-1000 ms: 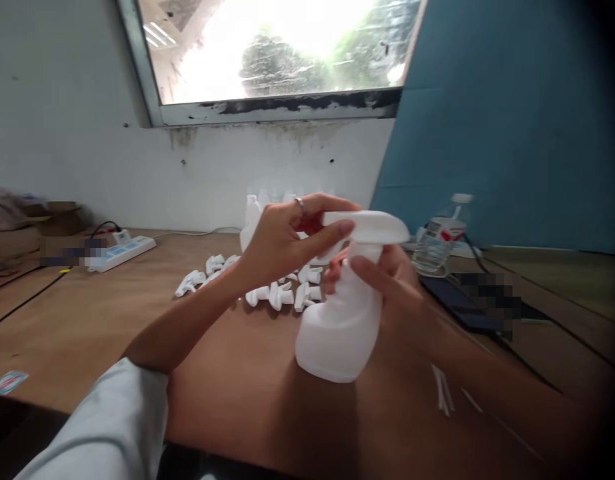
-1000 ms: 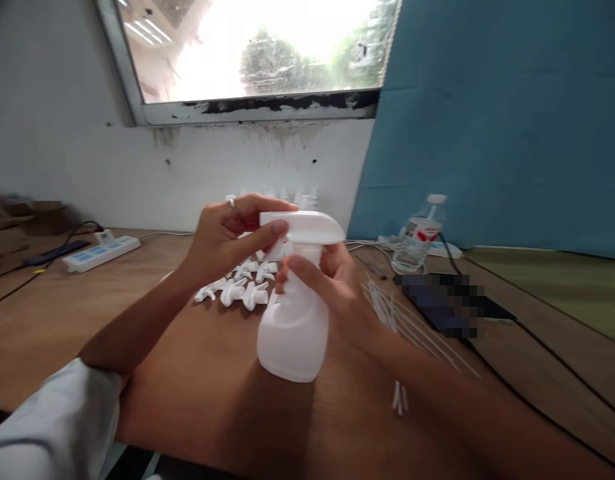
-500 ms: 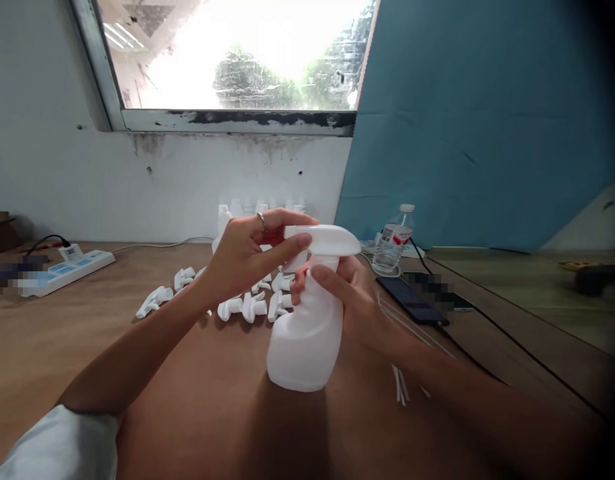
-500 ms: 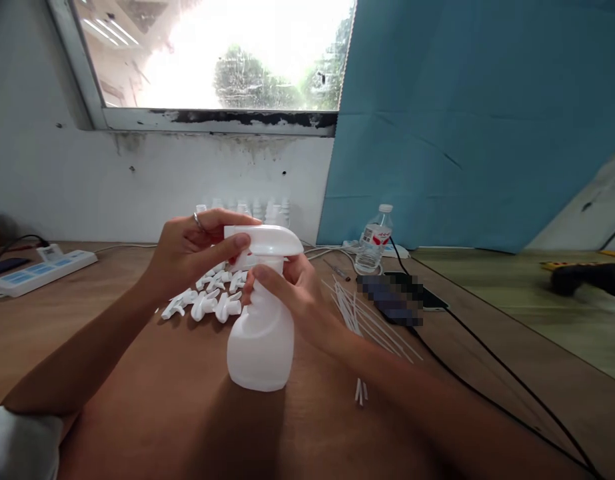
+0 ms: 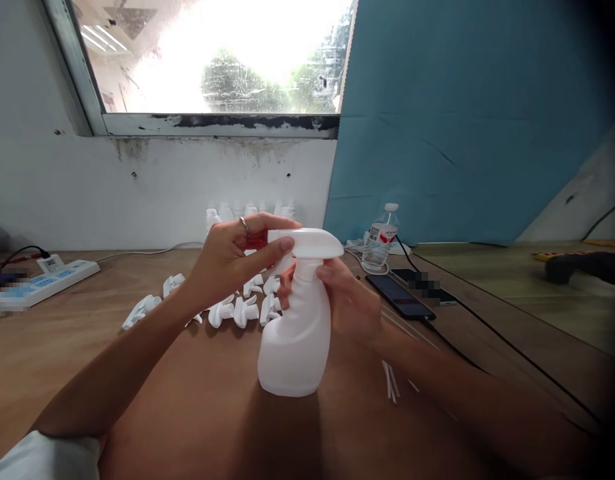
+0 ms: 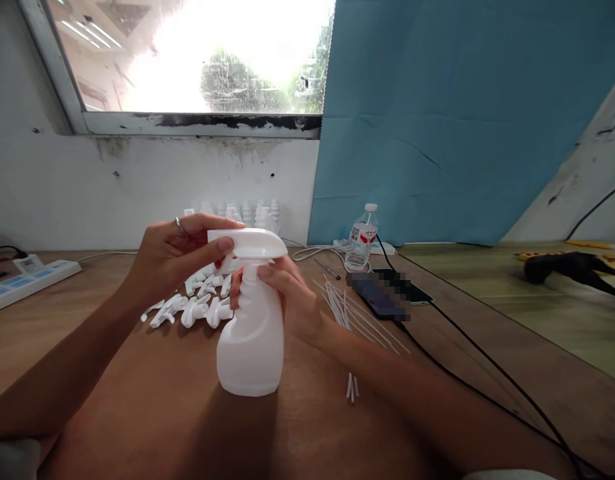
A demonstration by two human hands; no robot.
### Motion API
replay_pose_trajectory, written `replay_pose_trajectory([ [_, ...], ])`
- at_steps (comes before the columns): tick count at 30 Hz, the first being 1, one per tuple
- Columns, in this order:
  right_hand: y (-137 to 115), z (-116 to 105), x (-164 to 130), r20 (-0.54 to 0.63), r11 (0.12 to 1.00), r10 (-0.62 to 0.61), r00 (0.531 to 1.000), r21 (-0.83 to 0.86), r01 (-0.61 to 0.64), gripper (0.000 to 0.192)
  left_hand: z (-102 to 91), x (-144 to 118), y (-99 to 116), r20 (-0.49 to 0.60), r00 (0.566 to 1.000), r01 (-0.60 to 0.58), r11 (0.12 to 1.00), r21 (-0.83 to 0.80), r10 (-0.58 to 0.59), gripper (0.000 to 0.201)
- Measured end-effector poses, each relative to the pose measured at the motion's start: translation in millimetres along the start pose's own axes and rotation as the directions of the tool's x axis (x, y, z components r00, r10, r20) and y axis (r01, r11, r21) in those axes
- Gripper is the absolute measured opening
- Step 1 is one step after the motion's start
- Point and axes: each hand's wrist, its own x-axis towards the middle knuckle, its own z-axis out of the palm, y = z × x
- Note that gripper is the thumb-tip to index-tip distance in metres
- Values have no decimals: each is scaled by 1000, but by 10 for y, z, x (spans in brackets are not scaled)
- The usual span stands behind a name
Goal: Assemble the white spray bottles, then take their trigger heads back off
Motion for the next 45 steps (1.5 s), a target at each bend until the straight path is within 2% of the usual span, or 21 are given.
replay_pose_trajectory([
  [6,27,-13,8,-1,998,-18,1000,-66,18,23,-36,6,28,38,998,48,999,-13,-47,25],
  [11,20,0,0,43,1000,-18,999,20,17,30,-64,-1,46,59,997,55,998,-5,-55,23],
  [14,27,1,-7,35,999,-22,999,-32,23,28,-69,-11,49,79,995,65,998,-15,-64,22],
  [18,31,-11,-8,13,996,-40,999,-85,41,24,-53,-9,24,64,996,63,997,-35,-61,22],
  [24,46,-59,-9,99,999,-47,994,9,47,28,-29,-9,-2,25,998,64,996,-56,-63,24],
  [29,82,-45,-12,38,999,-53,998,11,53,23,15,0,-8,14,999,46,996,-75,-45,24],
  [32,40,-39,16,12,1000,-8,1000,-28,8,23,37,12,-15,-3,1000,21,998,-65,-21,22],
  [34,-11,-57,49,60,994,63,996,-88,-58,24,40,9,-17,-14,1000,7,999,-41,-7,21],
  [39,-105,-134,111,182,940,333,925,-144,-310,27,35,-23,-21,-25,1000,2,1000,-12,-2,20],
  [41,-116,-141,112,198,935,348,916,-152,-322,22,38,-30,-22,-29,1000,-1,1000,7,1,21],
  [45,-128,-109,104,212,955,285,935,-140,-260,16,42,-25,-19,-48,998,-29,998,57,32,18],
])
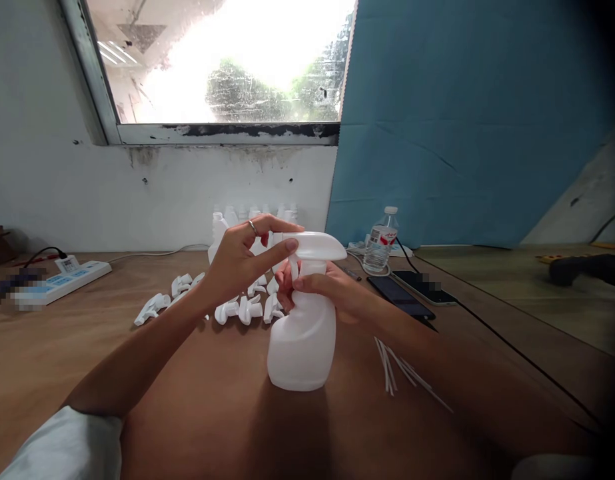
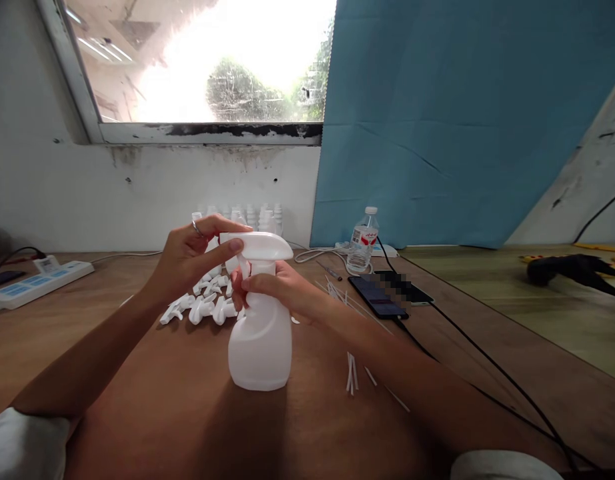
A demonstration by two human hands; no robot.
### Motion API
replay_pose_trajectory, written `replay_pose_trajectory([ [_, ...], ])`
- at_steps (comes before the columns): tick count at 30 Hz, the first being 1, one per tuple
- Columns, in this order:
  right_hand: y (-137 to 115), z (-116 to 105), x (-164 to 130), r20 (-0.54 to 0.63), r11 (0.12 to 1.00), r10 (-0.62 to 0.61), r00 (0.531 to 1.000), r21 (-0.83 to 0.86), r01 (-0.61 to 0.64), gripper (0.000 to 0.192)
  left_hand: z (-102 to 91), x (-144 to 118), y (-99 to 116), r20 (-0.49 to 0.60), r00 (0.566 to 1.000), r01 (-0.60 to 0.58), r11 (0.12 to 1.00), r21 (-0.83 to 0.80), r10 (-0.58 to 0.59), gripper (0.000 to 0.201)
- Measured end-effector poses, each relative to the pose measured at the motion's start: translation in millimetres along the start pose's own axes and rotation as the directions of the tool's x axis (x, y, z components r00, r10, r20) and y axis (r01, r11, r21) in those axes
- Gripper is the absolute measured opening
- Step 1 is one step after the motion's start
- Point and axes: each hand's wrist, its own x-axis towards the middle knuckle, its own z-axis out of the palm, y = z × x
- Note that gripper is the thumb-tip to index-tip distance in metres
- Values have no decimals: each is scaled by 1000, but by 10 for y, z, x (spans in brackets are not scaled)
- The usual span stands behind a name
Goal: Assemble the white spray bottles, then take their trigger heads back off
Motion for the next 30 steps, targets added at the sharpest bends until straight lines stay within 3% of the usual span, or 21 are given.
replay_pose_trajectory([
  [4,8,16,3,-5,1000,27,1000,15,-26,26,4,12,14,35,998,55,997,-59,-53,22],
  [8,28,-7,-7,-37,1000,1,999,22,0,18,38,-7,-13,54,996,72,995,-71,-69,26],
  [11,-40,-45,-33,-128,1000,-22,992,18,24,26,75,-98,-120,83,996,50,990,-133,-39,45],
  [13,-136,-68,-54,-204,992,-109,973,34,118,29,95,-202,-207,127,992,40,991,-130,-24,62],
  [16,-291,-86,-77,-302,952,-281,911,31,304,33,105,-375,-282,311,937,172,985,-19,-158,70],
  [19,-364,-115,-80,-349,932,-356,867,-73,354,38,25,-474,-291,375,874,285,951,116,-308,49],
  [22,-340,-198,-100,-337,935,-348,875,-190,298,44,-297,-458,-401,179,913,341,927,158,-366,47],
  [24,-293,-283,-153,-349,929,-342,873,-269,256,48,-692,-431,-607,-33,911,410,895,175,-411,51],
  [25,-264,-330,-195,-367,924,-337,867,-308,228,49,-934,-433,-750,-176,890,452,862,228,-420,53],
  [27,-196,-424,-300,-415,915,-319,852,-370,162,50,-1454,-490,-1078,-431,804,580,701,415,-410,51],
  [29,-116,-512,-413,-465,910,-301,833,-401,106,48,-1937,-621,-1402,-556,742,653,590,474,-375,43],
  [30,-74,-553,-465,-487,910,-296,822,-404,88,47,-2135,-706,-1542,-551,748,646,597,475,-370,42],
])
